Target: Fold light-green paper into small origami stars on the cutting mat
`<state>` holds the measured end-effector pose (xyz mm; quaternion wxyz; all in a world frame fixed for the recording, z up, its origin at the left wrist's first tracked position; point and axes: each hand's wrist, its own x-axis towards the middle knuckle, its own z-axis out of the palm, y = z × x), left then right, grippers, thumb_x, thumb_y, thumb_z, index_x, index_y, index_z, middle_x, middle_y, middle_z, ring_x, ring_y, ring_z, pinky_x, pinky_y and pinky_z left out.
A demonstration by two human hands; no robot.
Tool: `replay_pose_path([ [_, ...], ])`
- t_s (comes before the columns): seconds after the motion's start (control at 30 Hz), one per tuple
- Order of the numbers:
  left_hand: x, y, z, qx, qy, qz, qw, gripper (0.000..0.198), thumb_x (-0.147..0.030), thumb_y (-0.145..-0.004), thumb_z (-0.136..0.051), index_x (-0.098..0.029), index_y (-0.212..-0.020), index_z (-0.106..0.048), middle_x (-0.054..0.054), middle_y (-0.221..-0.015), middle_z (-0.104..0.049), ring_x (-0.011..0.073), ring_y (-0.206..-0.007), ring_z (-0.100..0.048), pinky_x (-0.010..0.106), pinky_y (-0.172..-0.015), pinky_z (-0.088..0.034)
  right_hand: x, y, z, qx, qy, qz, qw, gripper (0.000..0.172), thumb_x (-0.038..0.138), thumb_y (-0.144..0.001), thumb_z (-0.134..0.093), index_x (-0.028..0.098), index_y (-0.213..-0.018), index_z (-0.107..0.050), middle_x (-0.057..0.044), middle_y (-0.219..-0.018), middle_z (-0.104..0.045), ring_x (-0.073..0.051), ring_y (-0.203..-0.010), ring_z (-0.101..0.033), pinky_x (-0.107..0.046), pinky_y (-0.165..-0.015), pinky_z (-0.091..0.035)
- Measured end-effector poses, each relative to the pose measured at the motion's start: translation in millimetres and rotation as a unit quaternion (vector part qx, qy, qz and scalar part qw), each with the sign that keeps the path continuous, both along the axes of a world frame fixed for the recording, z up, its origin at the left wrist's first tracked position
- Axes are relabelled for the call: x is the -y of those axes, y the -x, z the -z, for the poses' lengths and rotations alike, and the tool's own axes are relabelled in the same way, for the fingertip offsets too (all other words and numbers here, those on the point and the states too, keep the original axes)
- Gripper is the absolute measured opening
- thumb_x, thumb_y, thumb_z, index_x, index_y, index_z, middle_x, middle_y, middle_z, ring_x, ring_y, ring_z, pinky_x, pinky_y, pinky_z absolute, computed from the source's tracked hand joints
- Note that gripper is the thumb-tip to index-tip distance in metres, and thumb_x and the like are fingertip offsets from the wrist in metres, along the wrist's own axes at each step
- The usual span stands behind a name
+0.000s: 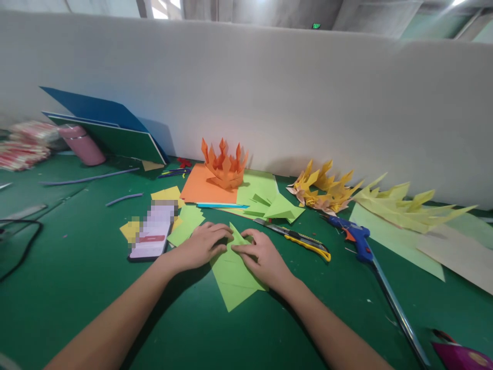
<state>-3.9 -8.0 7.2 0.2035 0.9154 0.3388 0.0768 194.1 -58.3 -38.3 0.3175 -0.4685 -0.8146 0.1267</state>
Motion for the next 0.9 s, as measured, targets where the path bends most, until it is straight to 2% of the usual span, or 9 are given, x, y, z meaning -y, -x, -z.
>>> replay_pose_path([
  [0.13, 1.7, -1.8, -1.0, -0.005, 0.000, -0.006, 1.000, 0.021, -0.025, -0.086, -0.050, -0.022, -0.107, -0.054, 0.004, -0.125, -0.053, 0.0235, -0.102, -0.047, 0.039, -0.089, -0.035, 0.1, -0.1, -2.0, -0.003, 0.008, -0.002, 1.000, 0.029, 0.011, -0.083, -0.053, 0.026, -0.100, -0.071, -0.010, -0.110, -0.055, -0.023, -0.096, -0.052, -0.040, -0.082, -0.045],
  [0.3, 3.9, -1.8, -3.6, -0.016, 0.000, -0.009, 1.000, 0.023, -0.027, -0.086, -0.050, -0.022, -0.108, -0.054, 0.004, -0.127, -0.051, 0.0244, -0.102, -0.046, 0.040, -0.091, -0.034, -0.2, 0.4, -1.5, -0.005, 0.015, -0.003, 1.000, 0.029, 0.011, -0.083, -0.052, 0.025, -0.100, -0.071, -0.011, -0.111, -0.055, -0.024, -0.096, -0.052, -0.041, -0.082, -0.045],
  [0.43, 4.4, -2.7, -3.9, -0.026, -0.003, -0.016, 1.000, 0.034, -0.028, -0.086, -0.051, -0.023, -0.119, -0.050, 0.005, -0.128, -0.051, 0.0254, -0.104, -0.045, 0.041, -0.092, -0.033, -0.9, 1.2, -1.7, -0.015, 0.019, -0.001, 1.000, 0.028, 0.010, -0.082, -0.052, 0.023, -0.098, -0.070, -0.011, -0.112, -0.054, -0.024, -0.099, -0.052, -0.041, -0.085, -0.045],
  [0.53, 4.6, -5.2, -2.0, -0.045, -0.017, -0.025, 0.999, 0.036, -0.032, -0.087, -0.050, -0.024, -0.122, -0.050, 0.006, -0.129, -0.050, 0.0266, -0.105, -0.045, 0.041, -0.089, -0.034, -1.5, 1.4, -4.3, -0.028, 0.041, 0.002, 0.999, 0.026, 0.009, -0.080, -0.054, 0.019, -0.098, -0.069, -0.012, -0.111, -0.053, -0.024, -0.103, -0.051, -0.041, -0.089, -0.043],
  [0.7, 3.0, -9.7, 4.8, -0.043, -0.069, -0.032, 0.996, 0.028, -0.032, -0.087, -0.051, -0.025, -0.114, -0.057, 0.004, -0.121, -0.056, 0.0265, -0.104, -0.047, 0.041, -0.086, -0.036, -2.2, 2.4, -9.0, -0.036, 0.073, 0.026, 0.996, 0.030, 0.011, -0.077, -0.056, 0.014, -0.106, -0.062, -0.012, -0.104, -0.052, -0.024, -0.103, -0.051, -0.040, -0.092, -0.042],
  [0.9, 1.5, -9.2, 10.2, -0.029, -0.069, -0.044, 0.996, 0.033, -0.034, -0.084, -0.056, -0.029, -0.117, -0.055, 0.003, -0.132, -0.051, 0.0286, -0.112, -0.044, 0.045, -0.090, -0.035, -2.3, 5.5, -11.8, -0.014, 0.099, 0.045, 0.994, 0.038, 0.014, -0.077, -0.053, 0.014, -0.114, -0.058, -0.011, -0.103, -0.051, -0.024, -0.101, -0.050, -0.040, -0.090, -0.042],
])
